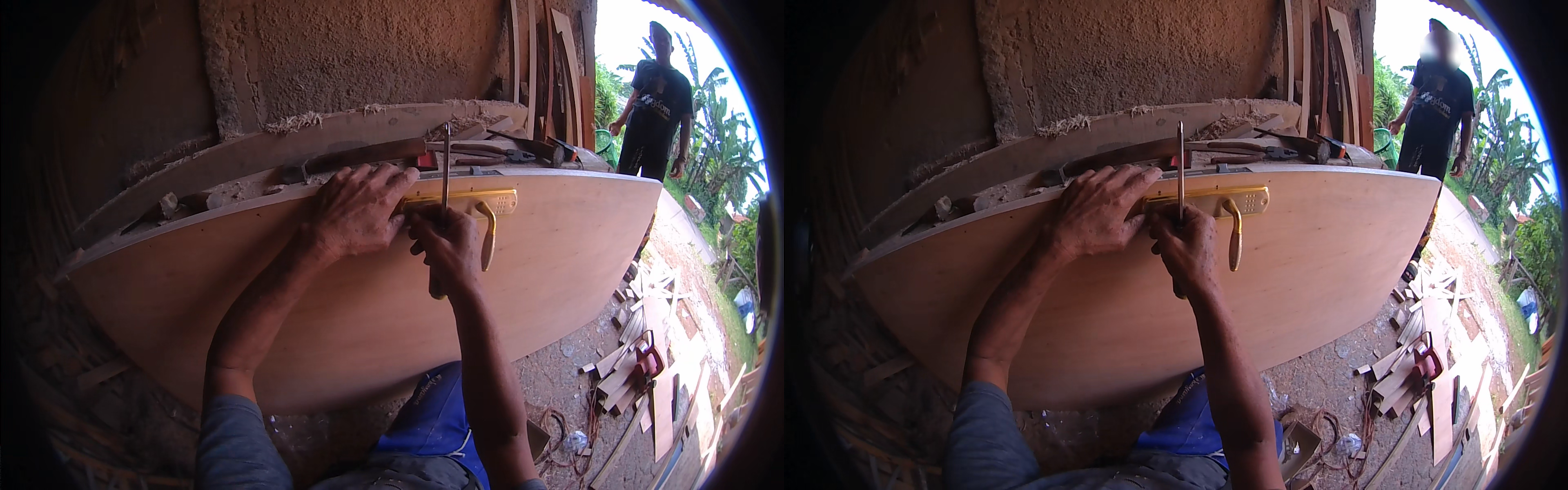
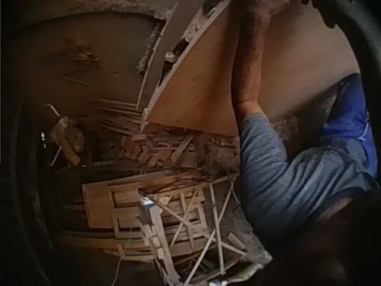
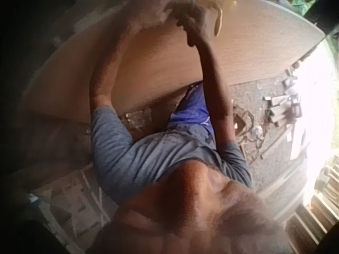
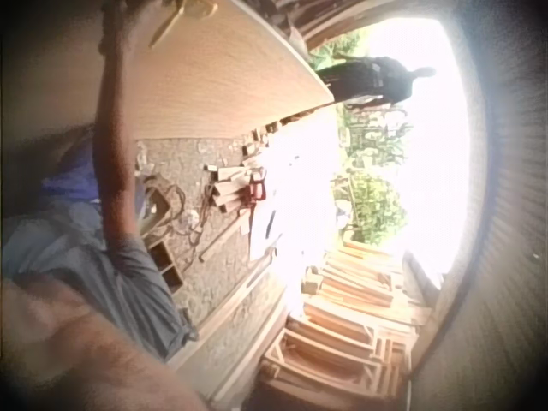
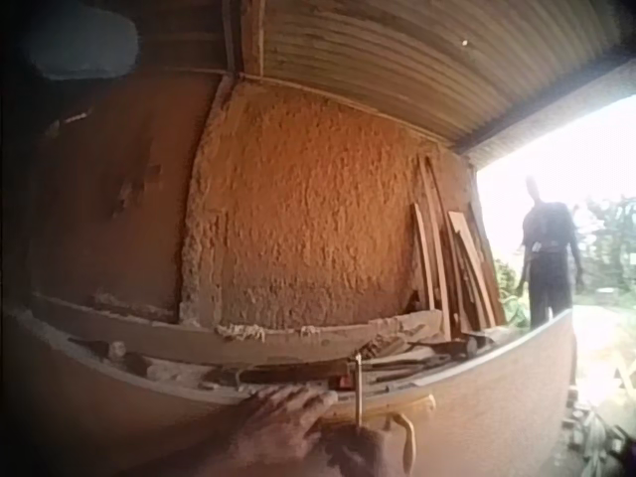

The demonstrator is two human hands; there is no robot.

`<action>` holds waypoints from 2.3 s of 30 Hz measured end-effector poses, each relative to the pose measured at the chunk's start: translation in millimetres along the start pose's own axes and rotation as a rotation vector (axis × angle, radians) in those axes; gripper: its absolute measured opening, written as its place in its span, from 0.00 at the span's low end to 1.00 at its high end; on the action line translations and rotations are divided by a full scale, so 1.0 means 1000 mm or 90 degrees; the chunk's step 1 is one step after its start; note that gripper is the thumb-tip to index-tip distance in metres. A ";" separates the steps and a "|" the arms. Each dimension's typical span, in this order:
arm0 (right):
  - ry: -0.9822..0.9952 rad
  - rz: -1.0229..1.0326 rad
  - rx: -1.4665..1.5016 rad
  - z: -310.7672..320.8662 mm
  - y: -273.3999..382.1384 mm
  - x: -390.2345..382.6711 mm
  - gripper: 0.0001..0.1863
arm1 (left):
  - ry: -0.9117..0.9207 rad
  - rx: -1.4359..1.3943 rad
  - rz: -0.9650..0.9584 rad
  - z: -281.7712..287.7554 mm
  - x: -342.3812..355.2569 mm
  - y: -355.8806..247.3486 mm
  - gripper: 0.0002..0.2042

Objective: The person installs a gold door handle on a wooden door. They position the handle, insert screws, and use a hammer and screwdriver to secure it in place.

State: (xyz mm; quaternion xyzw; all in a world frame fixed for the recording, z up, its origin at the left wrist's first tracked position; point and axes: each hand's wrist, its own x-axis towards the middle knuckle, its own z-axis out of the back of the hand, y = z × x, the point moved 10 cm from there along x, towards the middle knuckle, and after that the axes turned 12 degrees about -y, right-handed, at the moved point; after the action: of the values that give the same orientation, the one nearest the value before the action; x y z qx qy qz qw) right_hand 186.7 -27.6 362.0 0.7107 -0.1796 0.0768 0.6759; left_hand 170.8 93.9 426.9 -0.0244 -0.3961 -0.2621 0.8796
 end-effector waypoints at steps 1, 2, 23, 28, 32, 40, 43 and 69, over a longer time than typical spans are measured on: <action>0.002 0.007 -0.011 0.000 0.002 0.001 0.10 | -0.005 0.003 -0.001 0.002 0.001 -0.001 0.33; 0.004 0.014 -0.021 -0.001 0.003 0.002 0.10 | -0.001 0.013 -0.003 0.003 0.003 -0.002 0.33; -0.591 -0.066 0.220 0.291 -0.175 -0.146 0.17 | -0.029 0.065 -0.036 -0.004 0.002 0.000 0.31; -0.758 -0.487 -0.028 0.397 -0.420 -0.269 0.23 | -0.032 0.068 -0.070 -0.007 0.006 -0.004 0.31; -0.554 -0.698 -0.164 0.339 -0.534 -0.315 0.19 | -0.009 0.087 -0.063 -0.007 0.007 -0.006 0.31; -0.522 -0.660 -0.572 0.287 -0.545 -0.350 0.15 | 0.016 0.097 -0.042 0.005 0.001 -0.013 0.33; -0.446 -0.709 -0.578 0.281 -0.561 -0.362 0.16 | 0.058 0.091 -0.014 0.003 0.008 -0.017 0.35; -0.646 -0.376 -0.094 0.332 -0.441 -0.279 0.40 | 0.007 0.056 -0.016 0.008 0.012 -0.028 0.35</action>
State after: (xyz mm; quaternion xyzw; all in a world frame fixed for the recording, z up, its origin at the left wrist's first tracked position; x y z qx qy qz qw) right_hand 42.7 -304.2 -172.4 0.6293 -0.2802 -0.4768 0.5460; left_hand 158.8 66.4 436.4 0.0206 -0.4030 -0.2556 0.8785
